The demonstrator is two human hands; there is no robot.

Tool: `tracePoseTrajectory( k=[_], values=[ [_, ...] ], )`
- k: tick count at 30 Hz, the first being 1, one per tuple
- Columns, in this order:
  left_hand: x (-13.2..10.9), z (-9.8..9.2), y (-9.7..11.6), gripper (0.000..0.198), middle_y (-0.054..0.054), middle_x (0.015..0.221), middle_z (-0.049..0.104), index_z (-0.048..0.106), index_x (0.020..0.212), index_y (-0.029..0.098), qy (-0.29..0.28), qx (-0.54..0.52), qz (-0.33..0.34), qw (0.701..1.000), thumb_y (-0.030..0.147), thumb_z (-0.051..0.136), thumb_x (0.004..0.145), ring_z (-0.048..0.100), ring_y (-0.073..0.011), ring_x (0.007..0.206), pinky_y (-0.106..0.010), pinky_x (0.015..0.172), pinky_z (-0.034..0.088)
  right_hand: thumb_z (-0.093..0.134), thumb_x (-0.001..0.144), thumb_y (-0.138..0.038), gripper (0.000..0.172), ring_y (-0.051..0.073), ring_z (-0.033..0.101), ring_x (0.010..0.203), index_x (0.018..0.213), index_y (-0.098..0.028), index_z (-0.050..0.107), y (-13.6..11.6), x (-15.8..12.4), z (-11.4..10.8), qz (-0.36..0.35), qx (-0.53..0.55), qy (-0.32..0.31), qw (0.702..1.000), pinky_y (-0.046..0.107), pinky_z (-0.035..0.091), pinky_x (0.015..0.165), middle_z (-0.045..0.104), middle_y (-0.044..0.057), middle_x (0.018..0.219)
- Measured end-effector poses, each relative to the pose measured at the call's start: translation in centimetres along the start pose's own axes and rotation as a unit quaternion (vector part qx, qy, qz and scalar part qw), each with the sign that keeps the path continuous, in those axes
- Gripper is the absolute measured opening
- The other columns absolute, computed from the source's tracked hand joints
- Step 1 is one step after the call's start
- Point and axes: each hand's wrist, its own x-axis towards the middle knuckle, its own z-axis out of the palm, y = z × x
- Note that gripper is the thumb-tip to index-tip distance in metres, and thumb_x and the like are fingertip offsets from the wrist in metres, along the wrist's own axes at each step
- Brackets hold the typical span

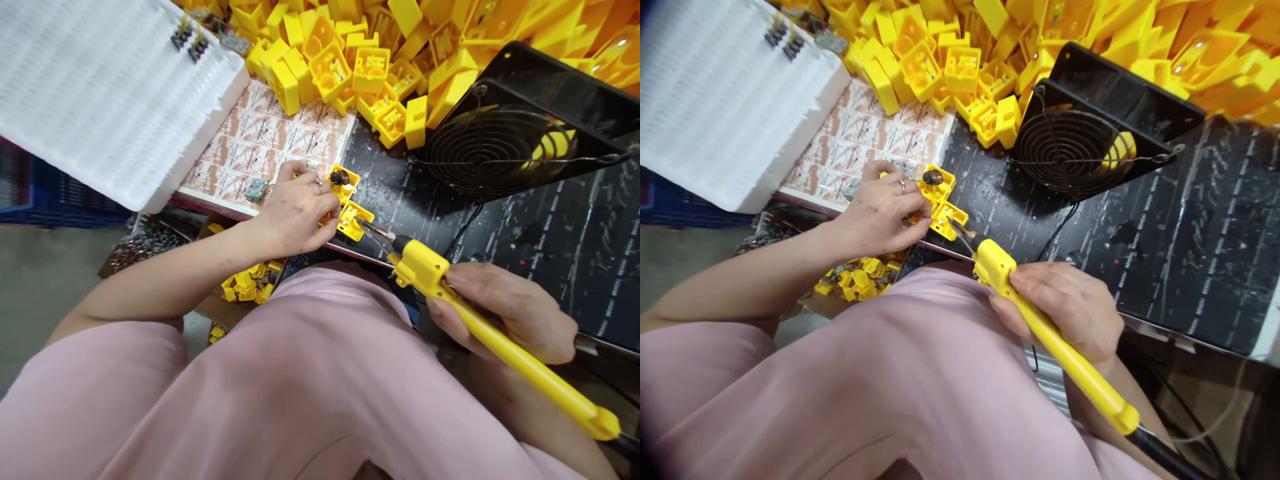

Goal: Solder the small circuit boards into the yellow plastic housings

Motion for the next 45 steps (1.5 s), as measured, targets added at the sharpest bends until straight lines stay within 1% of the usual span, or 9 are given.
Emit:
tracePoseTrajectory(
  k=[3, 5, 17, 21, 25, 31, 35, 40, 45],
  values=[
    [0.2, -0.1, 0.2, 0.021, 0.000, 0.066, 0.058, 0.066, 0.075, 0.022, -0.007, -0.010, -0.001, 1.000, 0.028, 0.054, 0.091, 0.060, -0.0212, 0.080, -0.052, 0.100, 0.046, 0.075, 0.093, -0.019, 0.017, 0.017, 0.076, 0.070, 0.107, -0.024, 0.068, -0.2, 0.0, 0.1, -0.015, -0.006, -0.039, 0.999, 0.027, 0.064, 0.062, 0.076, 0.001, 0.079],
    [0.3, -0.1, 0.3, 0.021, 0.000, 0.065, 0.057, 0.065, 0.075, 0.022, 0.001, -0.011, 0.001, 1.000, 0.027, 0.053, 0.091, 0.060, -0.0204, 0.079, -0.052, 0.100, 0.047, 0.073, 0.094, -0.020, 0.013, 0.017, 0.076, 0.071, 0.102, -0.025, 0.065, -0.3, -0.1, 0.0, -0.005, -0.022, -0.062, 0.998, 0.028, 0.064, 0.063, 0.076, 0.001, 0.081],
    [0.5, 0.1, 0.2, 0.018, 0.000, 0.068, 0.058, 0.063, 0.074, 0.021, -0.018, -0.007, 0.006, 1.000, 0.027, 0.055, 0.089, 0.061, -0.0212, 0.083, -0.054, 0.101, 0.047, 0.081, 0.086, -0.012, 0.022, 0.016, 0.075, 0.070, 0.092, -0.025, 0.065, -0.7, 1.8, -0.2, -0.057, -0.022, -0.100, 0.993, 0.027, 0.065, 0.066, 0.076, -0.001, 0.080],
    [0.5, 0.2, 0.3, 0.016, 0.000, 0.069, 0.059, 0.063, 0.074, 0.021, -0.019, -0.009, -0.001, 1.000, 0.027, 0.057, 0.088, 0.061, -0.0216, 0.084, -0.055, 0.101, 0.047, 0.070, 0.097, -0.021, 0.008, 0.016, 0.075, 0.073, 0.092, -0.025, 0.066, -0.6, 1.2, -1.2, -0.025, -0.046, -0.112, 0.992, 0.028, 0.064, 0.067, 0.075, 0.001, 0.081],
    [0.4, 0.2, 0.2, 0.018, 0.001, 0.069, 0.058, 0.063, 0.075, 0.022, -0.007, -0.030, 0.001, 1.000, 0.028, 0.054, 0.089, 0.061, -0.0207, 0.082, -0.054, 0.101, 0.046, 0.064, 0.101, -0.026, 0.014, 0.015, 0.074, 0.072, 0.088, -0.023, 0.066, -0.5, 0.5, -1.2, -0.017, -0.065, -0.096, 0.993, 0.027, 0.063, 0.067, 0.074, 0.003, 0.078],
    [0.3, 0.6, -0.2, 0.022, 0.000, 0.073, 0.060, 0.065, 0.079, 0.021, -0.007, -0.027, 0.000, 1.000, 0.030, 0.050, 0.092, 0.061, -0.0216, 0.085, -0.055, 0.104, 0.045, 0.074, 0.093, -0.017, 0.009, 0.015, 0.075, 0.076, 0.090, -0.021, 0.067, -0.6, 1.1, -0.1, -0.037, -0.044, -0.097, 0.994, 0.026, 0.062, 0.070, 0.075, 0.003, 0.083],
    [0.4, 0.7, -0.2, 0.023, 0.000, 0.072, 0.060, 0.065, 0.078, 0.021, -0.007, -0.019, 0.001, 1.000, 0.029, 0.050, 0.092, 0.061, -0.0216, 0.084, -0.055, 0.102, 0.046, 0.083, 0.084, -0.010, 0.020, 0.016, 0.074, 0.072, 0.090, -0.019, 0.066, -0.9, 2.3, -0.1, -0.095, -0.038, -0.103, 0.989, 0.027, 0.061, 0.066, 0.076, 0.004, 0.082],
    [0.5, 0.5, 0.0, 0.022, 0.000, 0.072, 0.060, 0.065, 0.077, 0.021, -0.019, -0.026, 0.001, 0.999, 0.030, 0.051, 0.092, 0.061, -0.0218, 0.086, -0.055, 0.104, 0.046, 0.071, 0.098, -0.017, 0.005, 0.014, 0.074, 0.080, 0.095, -0.018, 0.067, -1.4, 2.1, -1.1, -0.062, -0.052, -0.110, 0.991, 0.028, 0.061, 0.073, 0.075, 0.006, 0.082],
    [0.4, 0.3, -0.1, 0.025, -0.001, 0.075, 0.062, 0.068, 0.080, 0.021, -0.035, -0.030, 0.004, 0.999, 0.031, 0.049, 0.093, 0.062, -0.0232, 0.090, -0.057, 0.105, 0.044, 0.059, 0.107, -0.029, 0.022, 0.011, 0.072, 0.080, 0.088, -0.020, 0.065, -1.5, 1.3, -1.4, -0.036, -0.097, -0.112, 0.988, 0.025, 0.060, 0.075, 0.072, 0.005, 0.079]
  ],
)
